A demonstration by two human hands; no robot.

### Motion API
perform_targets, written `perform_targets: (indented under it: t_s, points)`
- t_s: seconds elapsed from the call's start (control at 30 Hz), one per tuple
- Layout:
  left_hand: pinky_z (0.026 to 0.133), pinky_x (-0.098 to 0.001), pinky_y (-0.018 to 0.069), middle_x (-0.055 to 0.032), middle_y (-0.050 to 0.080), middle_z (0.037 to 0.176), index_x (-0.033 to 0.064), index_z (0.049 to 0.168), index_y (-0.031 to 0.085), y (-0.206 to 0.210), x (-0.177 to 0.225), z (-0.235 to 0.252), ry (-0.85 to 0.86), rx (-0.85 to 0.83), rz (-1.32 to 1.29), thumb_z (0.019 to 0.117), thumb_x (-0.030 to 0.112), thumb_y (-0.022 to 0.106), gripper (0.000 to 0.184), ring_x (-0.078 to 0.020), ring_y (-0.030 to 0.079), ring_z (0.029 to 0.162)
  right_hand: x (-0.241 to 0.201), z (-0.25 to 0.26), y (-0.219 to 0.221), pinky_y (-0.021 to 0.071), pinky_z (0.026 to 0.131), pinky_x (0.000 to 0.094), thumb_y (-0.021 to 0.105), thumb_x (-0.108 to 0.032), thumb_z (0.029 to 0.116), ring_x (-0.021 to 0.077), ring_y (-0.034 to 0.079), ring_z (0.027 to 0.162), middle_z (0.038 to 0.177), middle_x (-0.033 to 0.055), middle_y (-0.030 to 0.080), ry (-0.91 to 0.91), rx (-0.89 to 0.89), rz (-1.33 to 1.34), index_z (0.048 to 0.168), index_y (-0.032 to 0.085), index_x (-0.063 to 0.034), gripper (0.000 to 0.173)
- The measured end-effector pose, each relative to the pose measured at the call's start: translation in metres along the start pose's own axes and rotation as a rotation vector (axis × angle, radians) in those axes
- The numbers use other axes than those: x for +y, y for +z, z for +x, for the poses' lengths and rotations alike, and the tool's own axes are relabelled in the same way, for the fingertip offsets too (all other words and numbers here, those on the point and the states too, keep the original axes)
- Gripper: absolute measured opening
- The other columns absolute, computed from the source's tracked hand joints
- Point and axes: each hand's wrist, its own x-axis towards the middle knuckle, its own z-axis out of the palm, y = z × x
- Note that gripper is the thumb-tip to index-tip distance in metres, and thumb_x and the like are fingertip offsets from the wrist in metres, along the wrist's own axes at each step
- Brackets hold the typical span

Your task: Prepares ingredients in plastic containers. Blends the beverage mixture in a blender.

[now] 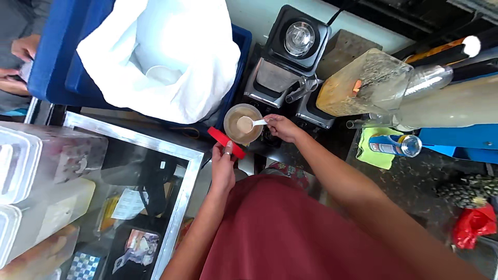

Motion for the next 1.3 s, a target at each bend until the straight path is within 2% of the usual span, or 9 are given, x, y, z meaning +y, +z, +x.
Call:
perform_targets:
  t_s: [0.1,0.23,0.63,0.93,1.17,1.27,1.3]
  points:
    - [0.095,-0.0483,0.0571,-0.017,0.061,0.128,0.0049,0.143,0.043,0.002,0.003,-0.003,0.016,-0.005,0.035,0.1063,0.017,0.055,0.041,-0.0284,0.065,0.113,0.012,-0.001,0.0,0.0416,0.054,0.0206,0.052,-0.023,0.1082,0.0048,0.045,0.059,0.081,-0.0032,0.052,0.008,0.0,0.191,0.127,0.059,-0.0107,0.023]
    - [0.096,-0.0475,0.0567,-0.0163,0.062,0.126,0.0058,0.143,0.044,0.004,0.005,-0.007,0.048,-0.009,0.083,0.1058,0.018,0.056,0.041,-0.0273,0.066,0.111,0.018,-0.001,0.001,0.0406,0.053,0.0201,0.052,-0.022,0.108,0.0045,0.044,0.058,0.081,-0.0029,0.052,-0.018,0.018,0.261,0.126,0.06,-0.0091,0.023]
    - [0.094,-0.0467,0.0565,-0.0138,0.063,0.123,0.0073,0.139,0.046,0.013,0.012,-0.01,0.11,-0.008,0.147,0.1056,0.019,0.056,0.037,-0.0255,0.066,0.11,0.013,0.001,0.003,0.0392,0.051,0.0229,0.054,-0.019,0.1073,0.0067,0.042,0.055,0.075,-0.0014,0.05,-0.134,0.129,0.171,0.121,0.064,-0.0054,0.022]
    - [0.095,-0.0452,0.0566,-0.0137,0.063,0.124,0.0069,0.141,0.047,0.013,0.018,-0.012,0.135,0.01,0.172,0.105,0.018,0.058,0.039,-0.0245,0.066,0.111,0.01,-0.003,0.003,0.0396,0.051,0.0215,0.055,-0.02,0.1068,0.0056,0.042,0.055,0.077,-0.0024,0.05,-0.115,0.072,0.269,0.123,0.062,-0.0071,0.022]
    - [0.093,-0.0418,0.0567,-0.0127,0.063,0.126,0.0067,0.142,0.047,0.02,0.023,-0.001,0.197,-0.044,0.278,0.1044,0.016,0.058,0.041,-0.0219,0.066,0.11,-0.013,-0.048,-0.003,0.0394,0.05,0.0207,0.053,-0.019,0.1074,0.0049,0.041,0.053,0.075,-0.002,0.05,-0.2,0.111,0.268,0.119,0.064,-0.0067,0.02]
    - [0.09,-0.0407,0.0585,-0.015,0.064,0.122,0.0024,0.142,0.045,0.022,0.027,0.001,0.237,-0.082,0.341,0.1038,0.015,0.058,0.042,-0.0223,0.067,0.106,-0.023,-0.094,-0.008,0.0342,0.047,0.0171,0.054,-0.025,0.107,0.0019,0.036,0.05,0.07,-0.0049,0.046,-0.248,0.166,0.295,0.116,0.065,-0.0153,0.018]
    - [0.088,-0.0403,0.0593,-0.0161,0.064,0.122,0.0004,0.143,0.044,0.023,0.028,0.004,0.261,-0.105,0.37,0.1033,0.015,0.058,0.044,-0.0225,0.068,0.105,-0.032,-0.114,-0.014,0.036,0.048,0.018,0.054,-0.024,0.107,0.0025,0.037,0.051,0.07,-0.0049,0.046,-0.263,0.185,0.336,0.117,0.065,-0.0141,0.018]
